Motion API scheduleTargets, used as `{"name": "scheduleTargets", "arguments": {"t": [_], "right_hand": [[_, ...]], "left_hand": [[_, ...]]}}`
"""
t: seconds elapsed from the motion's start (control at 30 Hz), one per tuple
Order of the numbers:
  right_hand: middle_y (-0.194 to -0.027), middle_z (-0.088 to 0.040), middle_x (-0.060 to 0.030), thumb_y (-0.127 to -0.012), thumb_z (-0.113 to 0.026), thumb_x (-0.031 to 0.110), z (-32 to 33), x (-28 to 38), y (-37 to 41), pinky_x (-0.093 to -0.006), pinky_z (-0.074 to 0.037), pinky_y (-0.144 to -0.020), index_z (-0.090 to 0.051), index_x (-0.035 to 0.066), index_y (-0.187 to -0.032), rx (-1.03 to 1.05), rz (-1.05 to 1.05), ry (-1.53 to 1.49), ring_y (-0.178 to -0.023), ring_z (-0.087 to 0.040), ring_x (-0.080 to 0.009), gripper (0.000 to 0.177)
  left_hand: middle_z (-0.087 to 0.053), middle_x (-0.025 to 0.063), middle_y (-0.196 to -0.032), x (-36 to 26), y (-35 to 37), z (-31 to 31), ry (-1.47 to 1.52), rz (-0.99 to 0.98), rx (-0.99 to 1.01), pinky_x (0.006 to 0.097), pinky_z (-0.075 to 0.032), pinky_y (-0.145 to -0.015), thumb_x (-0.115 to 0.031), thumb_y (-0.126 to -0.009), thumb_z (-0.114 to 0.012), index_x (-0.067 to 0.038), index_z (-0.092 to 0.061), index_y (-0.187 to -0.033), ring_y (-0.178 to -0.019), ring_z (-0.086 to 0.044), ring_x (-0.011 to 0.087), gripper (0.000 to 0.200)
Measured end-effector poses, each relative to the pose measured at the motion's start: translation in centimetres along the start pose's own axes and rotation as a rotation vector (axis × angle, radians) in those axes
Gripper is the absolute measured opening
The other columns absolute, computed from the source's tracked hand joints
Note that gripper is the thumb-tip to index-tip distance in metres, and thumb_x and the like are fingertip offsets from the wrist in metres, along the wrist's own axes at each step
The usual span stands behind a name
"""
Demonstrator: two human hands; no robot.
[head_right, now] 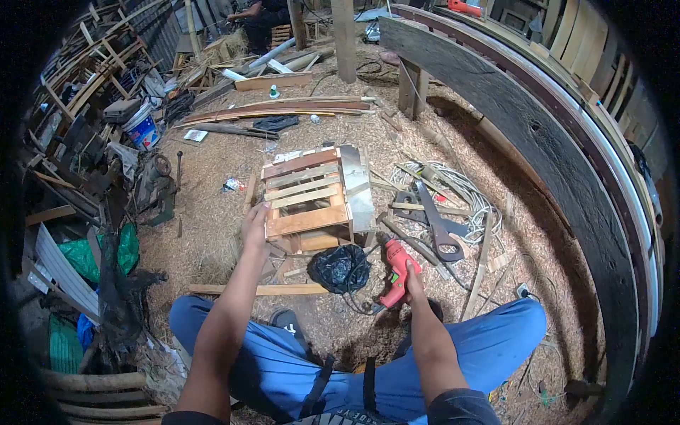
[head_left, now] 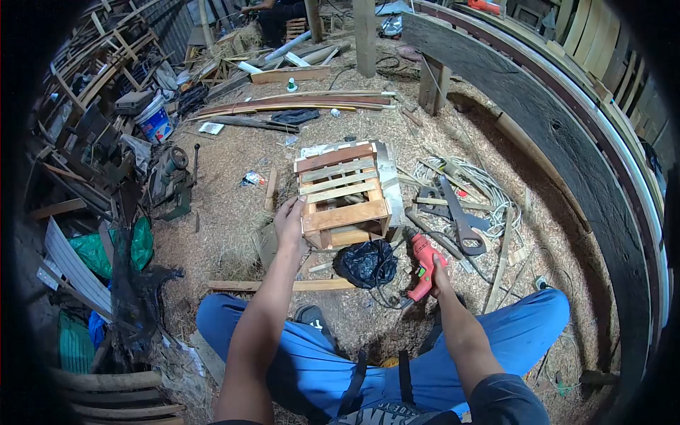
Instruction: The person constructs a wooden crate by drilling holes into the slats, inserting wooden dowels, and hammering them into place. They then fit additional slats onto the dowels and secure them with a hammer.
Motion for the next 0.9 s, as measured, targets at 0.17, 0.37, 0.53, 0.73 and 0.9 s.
{"name": "scheduleTargets", "arguments": {"t": [0.17,0.37,0.53,0.73,0.9], "right_hand": [[-0.13,-0.065,-0.0125,-0.093,-0.07,0.06,2.8,-1.5,-2.2,-0.0476,-0.055,-0.094,-0.048,0.007,-0.149,-0.144,-0.003,0.214,-0.11,-0.067,-0.0255,0.081],[-0.104,-0.076,-0.0148,-0.095,-0.071,0.051,-2.2,3.6,3.2,-0.0427,-0.054,-0.091,-0.064,-0.001,-0.13,-0.299,0.335,0.741,-0.099,-0.072,-0.0332,0.063],[-0.147,-0.049,-0.0302,-0.089,-0.074,0.053,-4.7,5.7,6.7,-0.0491,-0.039,-0.115,-0.05,-0.001,-0.145,-0.614,0.421,1.243,-0.137,-0.048,-0.0445,0.082],[-0.154,-0.047,-0.0205,-0.088,-0.075,0.05,-8.4,5.6,6.8,-0.0548,-0.028,-0.121,-0.043,0.011,-0.153,-0.358,0.849,1.466,-0.145,-0.04,-0.0406,0.082],[-0.16,-0.043,-0.0167,-0.085,-0.076,0.053,-10.7,5.4,6.7,-0.0538,-0.023,-0.124,-0.038,0.011,-0.158,-0.105,0.944,1.463,-0.152,-0.033,-0.0376,0.092]], "left_hand": [[-0.07,0.0064,-0.109,-1.4,1.2,-0.8,-0.016,-0.009,-0.016,0.0335,-0.055,-0.088,-0.023,-0.1,-0.069,-0.003,-0.068,-0.118,-0.098,-0.067,0.0168,0.027],[-0.072,0.007,-0.108,0.1,0.0,0.0,0.019,0.017,-0.031,0.0302,-0.053,-0.088,-0.021,-0.099,-0.072,0.0,-0.07,-0.119,-0.097,-0.067,0.0146,0.029],[-0.072,0.0067,-0.11,-1.0,1.2,-0.6,0.013,0.038,-0.013,0.0313,-0.053,-0.088,-0.023,-0.099,-0.07,-0.001,-0.069,-0.119,-0.098,-0.067,0.0152,0.03],[-0.071,0.007,-0.113,-1.2,1.3,-0.7,-0.027,0.037,-0.001,0.0324,-0.053,-0.09,-0.026,-0.101,-0.067,-0.002,-0.068,-0.123,-0.102,-0.068,0.0163,0.032],[-0.071,0.0075,-0.114,-0.7,0.8,-0.6,0.004,0.034,0.018,0.0334,-0.053,-0.091,-0.027,-0.101,-0.066,-0.002,-0.067,-0.124,-0.104,-0.068,0.0171,0.034]]}}
Point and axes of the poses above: each hand's wrist, its own y-axis away from the middle knuckle, its own z-axis out of the back of the hand, x = y × z, the point moved 5 cm from there along -y, towards the middle knuckle
